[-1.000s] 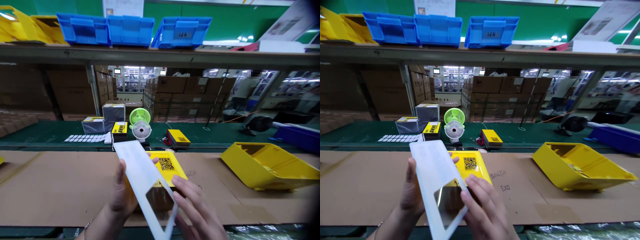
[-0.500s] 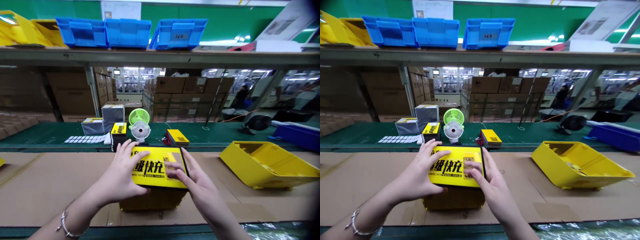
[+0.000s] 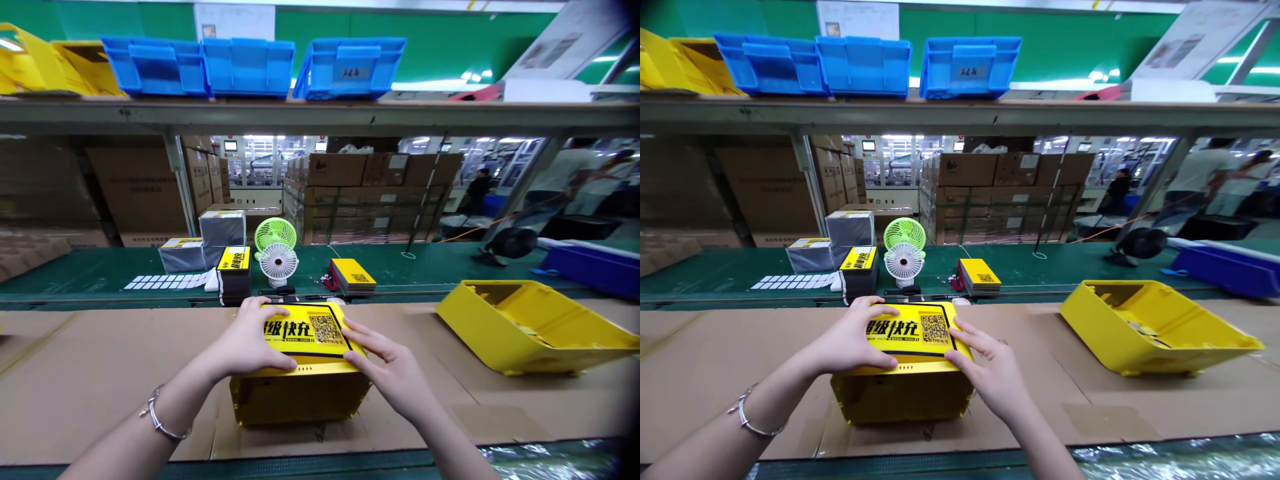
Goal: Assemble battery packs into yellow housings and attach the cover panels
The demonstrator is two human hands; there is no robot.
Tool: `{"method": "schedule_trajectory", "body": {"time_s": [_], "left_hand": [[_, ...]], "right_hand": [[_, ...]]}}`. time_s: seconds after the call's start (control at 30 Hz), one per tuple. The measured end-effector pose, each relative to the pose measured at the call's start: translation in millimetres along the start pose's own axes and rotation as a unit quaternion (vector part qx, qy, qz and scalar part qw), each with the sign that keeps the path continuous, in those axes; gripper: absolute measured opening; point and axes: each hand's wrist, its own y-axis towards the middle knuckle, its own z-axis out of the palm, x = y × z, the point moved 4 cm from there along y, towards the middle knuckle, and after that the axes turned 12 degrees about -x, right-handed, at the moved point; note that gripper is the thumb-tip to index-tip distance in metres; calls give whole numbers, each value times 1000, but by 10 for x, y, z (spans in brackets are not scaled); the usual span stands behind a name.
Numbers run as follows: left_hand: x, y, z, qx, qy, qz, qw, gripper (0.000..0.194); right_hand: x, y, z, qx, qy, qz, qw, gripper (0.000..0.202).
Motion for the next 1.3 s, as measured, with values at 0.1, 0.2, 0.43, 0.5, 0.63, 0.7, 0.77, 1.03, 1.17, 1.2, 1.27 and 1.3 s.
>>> {"method": "schedule_trajectory", "body": {"time_s": [0.1, 0.2, 0.43, 0.5, 0.63, 0.7, 0.77, 1.03, 1.17, 1.2, 1.27, 1.3], "left_hand": [[-89, 37, 8, 22, 20, 26, 999, 87], [-161, 61, 27, 50, 50, 46, 996, 90], [4, -80, 47, 92, 114, 60, 987, 85], [140, -155, -10, 101, 99, 42, 989, 81], [357, -267, -145, 111, 68, -8, 992, 80], [378, -285, -170, 111, 73, -15, 991, 79], [342, -280, -158, 109, 93, -14, 990, 79], [-15, -150, 122, 78, 181, 25, 980, 81], [-154, -75, 277, 98, 170, 78, 977, 82], [-154, -69, 281, 104, 163, 89, 977, 83], [-102, -83, 229, 112, 151, 101, 977, 85], [-52, -102, 178, 112, 147, 100, 978, 85]], "right_hand": [[-92, 16, -1, 11, 54, 22, 998, 42], [-157, 21, -3, 24, 75, 37, 996, 43], [-48, 74, -60, 76, 21, 36, 996, 42], [-26, 125, -88, 104, 13, 31, 994, 48], [-82, 285, -83, 191, 63, 25, 979, 88], [-136, 393, -21, 241, 106, 38, 964, 98], [-187, 533, 70, 255, 124, 56, 957, 93], [28, 849, 489, 68, -147, -23, 987, 44], [457, 503, 685, 155, -183, -155, 958, 54], [526, 415, 694, 190, -190, -181, 946, 61], [563, 303, 634, 247, -201, -195, 928, 69], [534, 286, 569, 261, -207, -188, 924, 70]]}}
